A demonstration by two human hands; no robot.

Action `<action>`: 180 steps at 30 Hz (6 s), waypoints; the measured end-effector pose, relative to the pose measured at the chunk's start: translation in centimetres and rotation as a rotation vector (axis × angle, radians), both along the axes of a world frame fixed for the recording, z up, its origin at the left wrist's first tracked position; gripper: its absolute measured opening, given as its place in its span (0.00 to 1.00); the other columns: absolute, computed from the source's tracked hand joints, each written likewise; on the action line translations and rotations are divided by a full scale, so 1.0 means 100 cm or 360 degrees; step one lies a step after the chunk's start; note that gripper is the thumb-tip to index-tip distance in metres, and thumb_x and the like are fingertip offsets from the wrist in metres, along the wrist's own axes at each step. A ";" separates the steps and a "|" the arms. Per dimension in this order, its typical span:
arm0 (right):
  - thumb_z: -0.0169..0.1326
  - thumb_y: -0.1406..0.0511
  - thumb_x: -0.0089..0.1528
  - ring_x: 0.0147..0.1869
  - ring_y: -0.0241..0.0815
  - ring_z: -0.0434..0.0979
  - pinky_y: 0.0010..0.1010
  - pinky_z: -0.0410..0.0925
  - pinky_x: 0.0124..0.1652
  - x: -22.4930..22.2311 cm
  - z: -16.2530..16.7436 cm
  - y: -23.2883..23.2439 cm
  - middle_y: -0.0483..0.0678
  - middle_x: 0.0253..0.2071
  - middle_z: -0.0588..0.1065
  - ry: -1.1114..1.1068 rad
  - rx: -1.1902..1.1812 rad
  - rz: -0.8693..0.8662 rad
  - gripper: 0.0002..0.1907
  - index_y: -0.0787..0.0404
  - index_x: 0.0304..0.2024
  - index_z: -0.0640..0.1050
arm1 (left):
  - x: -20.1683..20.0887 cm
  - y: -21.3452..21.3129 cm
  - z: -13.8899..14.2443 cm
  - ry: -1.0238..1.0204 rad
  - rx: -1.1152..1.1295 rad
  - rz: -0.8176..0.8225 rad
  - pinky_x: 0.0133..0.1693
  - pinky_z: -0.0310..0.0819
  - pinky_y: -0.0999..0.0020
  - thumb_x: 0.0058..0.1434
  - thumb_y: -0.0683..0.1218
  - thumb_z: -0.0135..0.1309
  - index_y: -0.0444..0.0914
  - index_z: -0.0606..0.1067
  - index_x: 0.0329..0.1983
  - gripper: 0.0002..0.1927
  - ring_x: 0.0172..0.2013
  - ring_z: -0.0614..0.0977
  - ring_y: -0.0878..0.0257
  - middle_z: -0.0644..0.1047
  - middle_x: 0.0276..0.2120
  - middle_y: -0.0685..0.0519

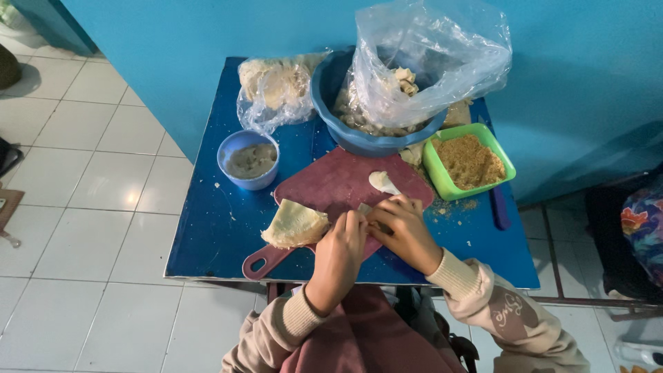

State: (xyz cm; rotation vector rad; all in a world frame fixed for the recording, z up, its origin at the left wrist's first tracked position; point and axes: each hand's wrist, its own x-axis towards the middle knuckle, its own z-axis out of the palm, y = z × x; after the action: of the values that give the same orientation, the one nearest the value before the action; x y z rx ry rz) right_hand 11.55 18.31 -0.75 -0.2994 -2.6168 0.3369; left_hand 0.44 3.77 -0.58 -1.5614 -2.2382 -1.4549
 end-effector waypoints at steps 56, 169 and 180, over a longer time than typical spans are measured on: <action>0.65 0.67 0.56 0.41 0.54 0.76 0.42 0.68 0.40 0.016 0.032 0.007 0.51 0.33 0.75 -0.0068 -0.0222 -0.0178 0.13 0.63 0.34 0.72 | 0.002 0.002 -0.001 0.0108 0.0003 -0.0073 0.34 0.78 0.61 0.63 0.44 0.56 0.44 0.78 0.44 0.07 0.37 0.82 0.54 0.78 0.39 0.53; 0.61 0.69 0.56 0.52 0.51 0.75 0.44 0.66 0.52 0.003 0.024 0.000 0.51 0.44 0.76 0.0046 0.0309 0.0307 0.14 0.65 0.44 0.77 | -0.004 -0.005 -0.003 0.0511 -0.0065 0.0161 0.35 0.77 0.63 0.61 0.41 0.54 0.40 0.75 0.42 0.06 0.37 0.79 0.58 0.77 0.36 0.54; 0.61 0.69 0.56 0.51 0.49 0.73 0.40 0.66 0.50 -0.008 0.028 -0.002 0.48 0.44 0.76 0.0128 0.0375 0.0155 0.12 0.62 0.44 0.82 | -0.009 0.000 -0.003 0.0499 -0.0029 0.0134 0.39 0.76 0.63 0.56 0.37 0.52 0.38 0.75 0.48 0.16 0.39 0.79 0.56 0.77 0.38 0.51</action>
State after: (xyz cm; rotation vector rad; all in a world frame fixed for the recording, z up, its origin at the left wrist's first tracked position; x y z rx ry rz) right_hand 10.77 18.10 2.03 -0.0768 -2.5639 0.0690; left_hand -0.45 3.78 -0.88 -1.5534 -2.1108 -1.0839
